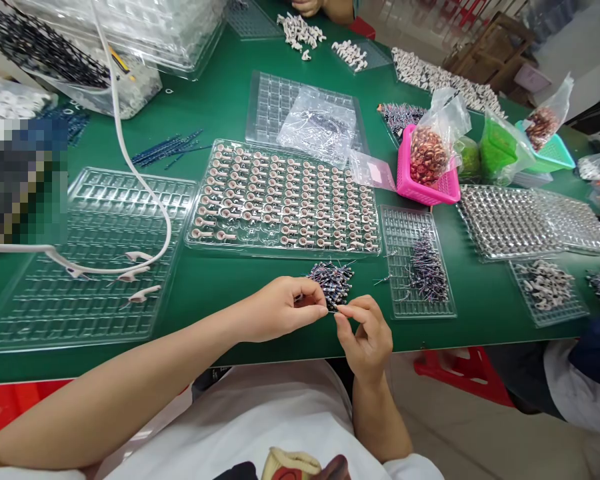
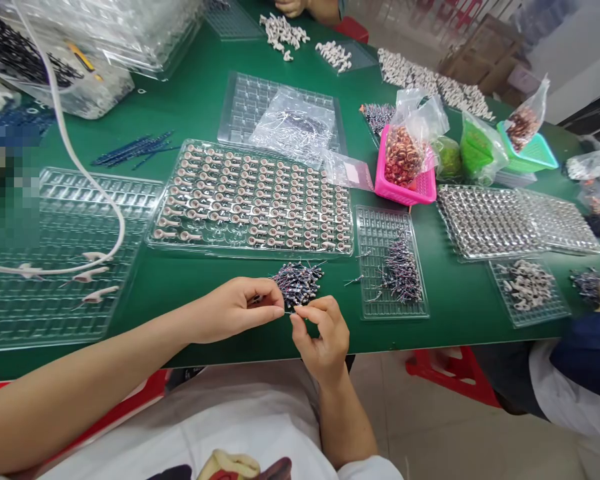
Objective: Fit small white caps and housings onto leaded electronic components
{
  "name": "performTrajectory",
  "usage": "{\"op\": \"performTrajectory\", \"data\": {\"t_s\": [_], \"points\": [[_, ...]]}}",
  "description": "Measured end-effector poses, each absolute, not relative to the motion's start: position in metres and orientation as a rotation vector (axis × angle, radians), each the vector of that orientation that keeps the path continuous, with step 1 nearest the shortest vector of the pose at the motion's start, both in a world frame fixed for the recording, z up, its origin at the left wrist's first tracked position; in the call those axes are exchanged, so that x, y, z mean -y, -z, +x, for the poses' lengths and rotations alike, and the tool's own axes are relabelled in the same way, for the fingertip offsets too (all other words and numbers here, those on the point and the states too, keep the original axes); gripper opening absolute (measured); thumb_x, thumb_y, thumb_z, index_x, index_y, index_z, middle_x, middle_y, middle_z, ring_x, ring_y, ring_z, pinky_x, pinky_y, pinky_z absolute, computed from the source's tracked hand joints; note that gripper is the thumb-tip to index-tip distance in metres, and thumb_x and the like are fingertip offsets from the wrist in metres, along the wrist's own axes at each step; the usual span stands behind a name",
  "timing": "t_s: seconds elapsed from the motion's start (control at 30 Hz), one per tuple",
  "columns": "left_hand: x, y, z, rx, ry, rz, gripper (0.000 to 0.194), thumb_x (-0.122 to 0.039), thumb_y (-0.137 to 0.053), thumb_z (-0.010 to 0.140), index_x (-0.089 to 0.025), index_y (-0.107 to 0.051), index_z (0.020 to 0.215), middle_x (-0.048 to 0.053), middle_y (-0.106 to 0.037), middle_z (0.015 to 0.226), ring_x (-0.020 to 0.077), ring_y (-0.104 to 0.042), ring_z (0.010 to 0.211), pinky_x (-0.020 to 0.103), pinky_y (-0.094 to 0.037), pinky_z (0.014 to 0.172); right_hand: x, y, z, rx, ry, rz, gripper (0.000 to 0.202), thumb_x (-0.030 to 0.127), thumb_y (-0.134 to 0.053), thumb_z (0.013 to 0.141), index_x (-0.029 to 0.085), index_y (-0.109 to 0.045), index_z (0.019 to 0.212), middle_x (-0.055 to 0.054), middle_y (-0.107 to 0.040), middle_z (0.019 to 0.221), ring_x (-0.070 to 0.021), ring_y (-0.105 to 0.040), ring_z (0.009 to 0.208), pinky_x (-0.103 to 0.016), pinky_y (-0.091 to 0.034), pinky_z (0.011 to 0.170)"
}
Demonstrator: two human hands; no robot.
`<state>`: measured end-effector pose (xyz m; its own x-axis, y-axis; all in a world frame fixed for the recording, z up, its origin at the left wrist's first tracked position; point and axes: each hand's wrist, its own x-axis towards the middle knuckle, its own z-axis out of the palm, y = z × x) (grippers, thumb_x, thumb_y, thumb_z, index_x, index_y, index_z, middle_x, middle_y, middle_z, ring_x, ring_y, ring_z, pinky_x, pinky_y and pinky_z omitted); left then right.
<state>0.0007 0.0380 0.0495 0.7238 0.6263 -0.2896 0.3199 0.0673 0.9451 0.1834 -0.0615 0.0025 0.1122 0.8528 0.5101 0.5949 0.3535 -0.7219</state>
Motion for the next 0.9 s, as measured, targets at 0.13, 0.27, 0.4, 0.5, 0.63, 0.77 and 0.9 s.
{"op": "performTrajectory", "data": {"t_s": [0.13, 0.27, 0.4, 0.5, 0.63, 0.77, 0.9], "points": [[-0.038, -0.051, 0.002, -0.83, -0.272, 1.484, 0.02, -0.036, -0.062, 0.081, -0.018, -0.065, 0.073, -0.003, -0.054, 0.067, 0.0143, -0.047, 0.065, 0.025, -0.037, 0.061, 0.061, -0.005, 0.188, 1.661, -0.294, -1.304, 0.027, 0.009, -0.067, 0.086, 0.025, -0.065, 0.107, -0.003, -0.063, 0.088, -0.017, -0.061, 0.079, -0.033, -0.054, 0.067], [-0.04, -0.053, 0.002, -0.825, -0.233, 1.314, 0.021, -0.037, -0.065, 0.079, -0.017, -0.064, 0.072, -0.003, -0.053, 0.067, 0.0131, -0.045, 0.064, 0.025, -0.035, 0.06, 0.06, -0.008, 0.19, 1.742, -0.237, -1.303, 0.027, 0.01, -0.066, 0.086, 0.025, -0.064, 0.108, -0.003, -0.063, 0.087, -0.0173, -0.061, 0.078, -0.035, -0.053, 0.068], [-0.04, -0.05, 0.003, -0.782, -0.193, 1.003, 0.023, -0.037, -0.071, 0.074, -0.017, -0.061, 0.071, -0.006, -0.044, 0.06, 0.009, -0.031, 0.053, 0.024, -0.022, 0.049, 0.059, -0.008, 0.185, 1.72, -0.212, -1.316, 0.02, 0.012, -0.064, 0.087, 0.025, -0.064, 0.103, -0.003, -0.063, 0.084, -0.0171, -0.061, 0.076, -0.035, -0.054, 0.067], [-0.04, -0.047, 0.003, -0.748, -0.193, 0.842, 0.028, -0.038, -0.074, 0.071, -0.017, -0.057, 0.069, -0.008, -0.036, 0.055, 0.0073, -0.023, 0.05, 0.024, -0.015, 0.048, 0.06, -0.005, 0.178, 1.659, -0.234, -1.334, 0.018, 0.013, -0.063, 0.088, 0.025, -0.063, 0.102, -0.003, -0.062, 0.084, -0.017, -0.061, 0.075, -0.033, -0.054, 0.064], [-0.039, -0.047, 0.004, -0.737, -0.199, 0.813, 0.029, -0.038, -0.075, 0.07, -0.017, -0.056, 0.069, -0.009, -0.035, 0.054, 0.0067, -0.022, 0.05, 0.024, -0.013, 0.048, 0.062, -0.001, 0.176, 1.571, -0.268, -1.36, 0.019, 0.011, -0.062, 0.088, 0.025, -0.063, 0.101, -0.003, -0.06, 0.085, -0.017, -0.06, 0.076, -0.03, -0.051, 0.058], [-0.037, -0.047, 0.003, -0.709, -0.229, 0.787, 0.027, -0.035, -0.076, 0.071, -0.016, -0.056, 0.07, -0.008, -0.039, 0.057, 0.0055, -0.023, 0.049, 0.025, -0.012, 0.048, 0.065, 0.0, 0.178, 1.506, -0.322, -1.342, 0.019, 0.01, -0.063, 0.088, 0.024, -0.064, 0.1, -0.003, -0.059, 0.084, -0.0167, -0.058, 0.076, -0.027, -0.047, 0.054], [-0.036, -0.045, 0.003, -0.689, -0.241, 0.779, 0.023, -0.032, -0.074, 0.072, -0.015, -0.058, 0.07, -0.008, -0.04, 0.058, 0.005, -0.024, 0.049, 0.026, -0.011, 0.048, 0.066, -0.001, 0.178, 1.464, -0.353, -1.322, 0.017, 0.01, -0.062, 0.088, 0.024, -0.065, 0.097, -0.003, -0.058, 0.083, -0.016, -0.056, 0.073, -0.025, -0.043, 0.051]]}}
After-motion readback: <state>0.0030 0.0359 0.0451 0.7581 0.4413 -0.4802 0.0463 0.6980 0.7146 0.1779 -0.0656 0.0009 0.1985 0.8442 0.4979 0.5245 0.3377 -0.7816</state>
